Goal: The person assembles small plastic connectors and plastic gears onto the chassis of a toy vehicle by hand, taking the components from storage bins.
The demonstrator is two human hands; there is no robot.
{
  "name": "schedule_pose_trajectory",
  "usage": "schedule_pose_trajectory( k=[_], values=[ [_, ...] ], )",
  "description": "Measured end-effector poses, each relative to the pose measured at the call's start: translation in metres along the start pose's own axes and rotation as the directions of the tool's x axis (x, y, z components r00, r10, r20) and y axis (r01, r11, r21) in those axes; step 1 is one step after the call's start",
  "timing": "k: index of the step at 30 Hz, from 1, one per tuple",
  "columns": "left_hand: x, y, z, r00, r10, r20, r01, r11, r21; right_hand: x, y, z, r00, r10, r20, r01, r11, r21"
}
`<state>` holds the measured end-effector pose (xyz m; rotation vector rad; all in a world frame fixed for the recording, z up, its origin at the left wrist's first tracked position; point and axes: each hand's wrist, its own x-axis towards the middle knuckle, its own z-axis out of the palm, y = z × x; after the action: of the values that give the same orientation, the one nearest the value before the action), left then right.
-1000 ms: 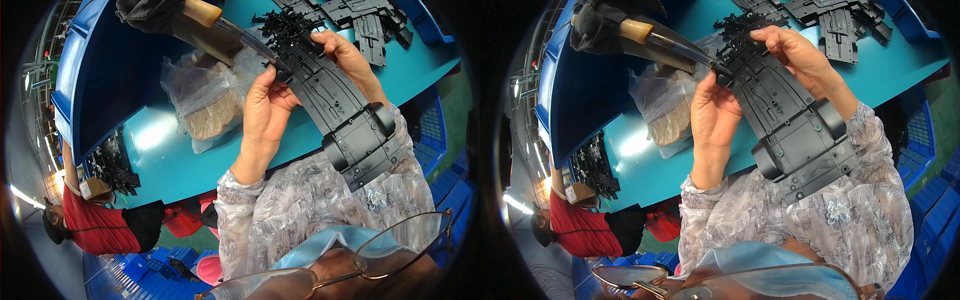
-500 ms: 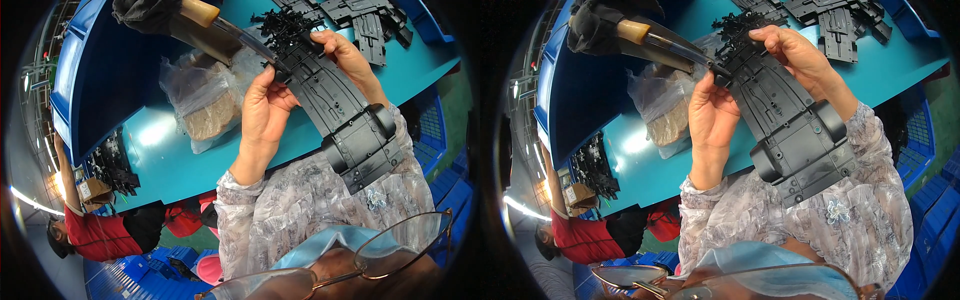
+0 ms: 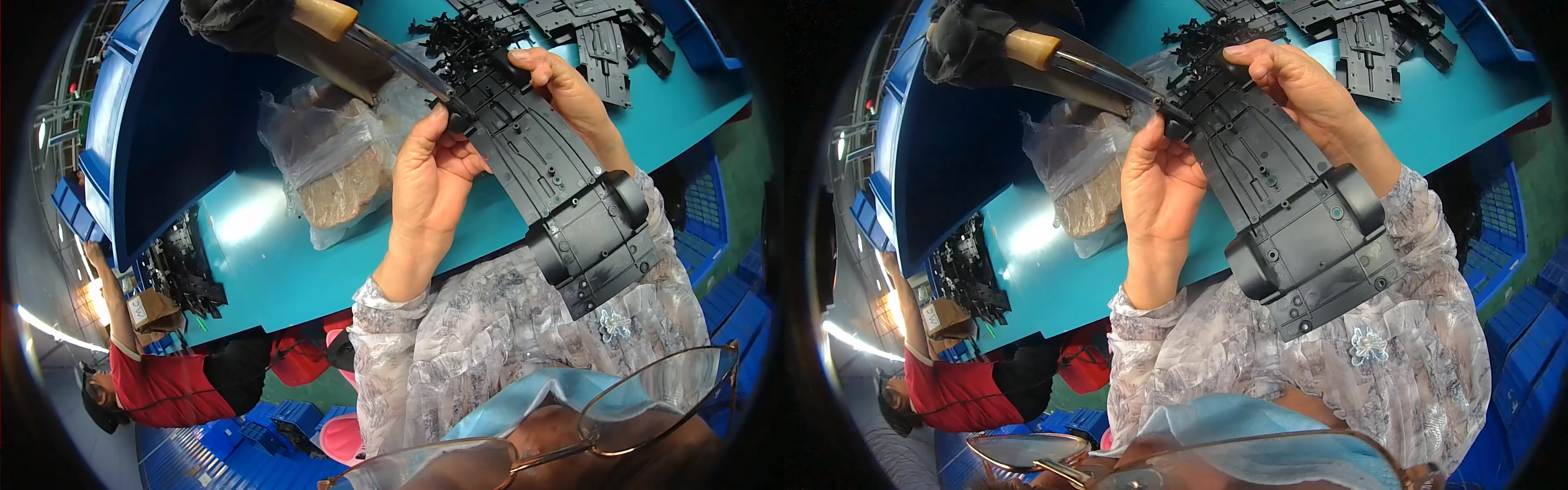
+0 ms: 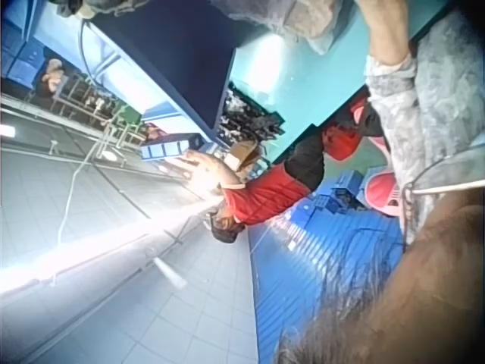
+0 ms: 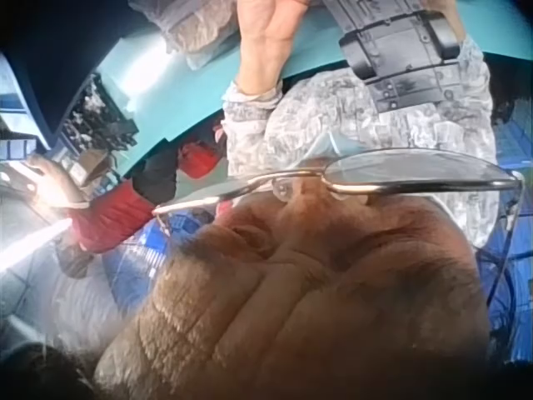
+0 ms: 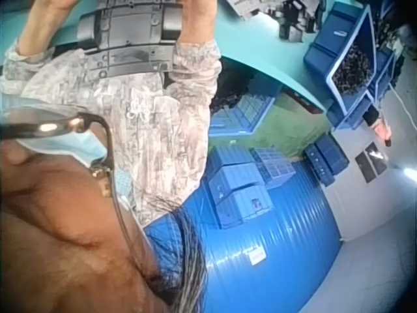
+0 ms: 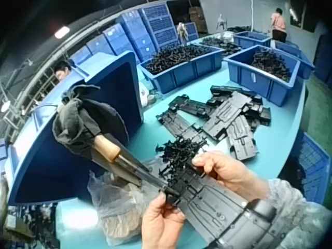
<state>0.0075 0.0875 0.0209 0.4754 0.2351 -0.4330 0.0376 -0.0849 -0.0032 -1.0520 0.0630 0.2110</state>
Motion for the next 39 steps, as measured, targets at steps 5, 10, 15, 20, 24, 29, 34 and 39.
schedule_pose_trajectory(
  k=[5, 10, 15, 20, 24, 29, 34, 39],
  values=[
    [0.000, 0.001, 0.001, 1.000, -0.008, 0.009, 0.008, 1.000, -0.014, 0.000, -0.001, 0.002, 0.999, 0.001, -0.037, -0.002, 0.999, -0.038],
    [0.001, -0.001, -0.003, 0.999, 0.010, 0.035, -0.010, 1.000, -0.003, 0.001, 0.000, 0.001, 1.000, -0.031, -0.003, 0.031, 0.999, -0.027],
    [0.004, -0.007, -0.010, 0.997, 0.025, 0.069, -0.028, 0.999, 0.040, 0.002, -0.004, 0.002, 0.998, 0.038, 0.045, -0.042, 0.994, 0.103],
    [0.004, -0.012, -0.023, 0.999, 0.016, 0.036, -0.019, 0.995, 0.094, 0.002, -0.001, 0.001, 0.991, 0.131, 0.003, -0.131, 0.991, -0.004],
    [0.007, -0.010, -0.027, 0.999, 0.032, 0.021, -0.034, 0.989, 0.147, 0.011, 0.000, -0.001, 0.989, 0.149, 0.018, -0.149, 0.989, -0.022],
    [0.002, -0.006, -0.029, 0.998, 0.060, 0.035, -0.067, 0.966, 0.251, 0.014, -0.003, 0.001, 0.984, 0.164, 0.072, -0.160, 0.985, -0.056],
    [-0.013, -0.002, -0.031, 0.994, 0.104, 0.015, -0.102, 0.927, 0.361, 0.017, 0.001, -0.001, 0.952, 0.211, 0.222, -0.193, 0.976, -0.099],
    [-0.028, 0.000, -0.025, 0.986, 0.165, 0.002, -0.154, 0.917, 0.368, 0.016, 0.000, -0.001, 0.855, 0.266, 0.446, -0.219, 0.963, -0.155]
  ],
)
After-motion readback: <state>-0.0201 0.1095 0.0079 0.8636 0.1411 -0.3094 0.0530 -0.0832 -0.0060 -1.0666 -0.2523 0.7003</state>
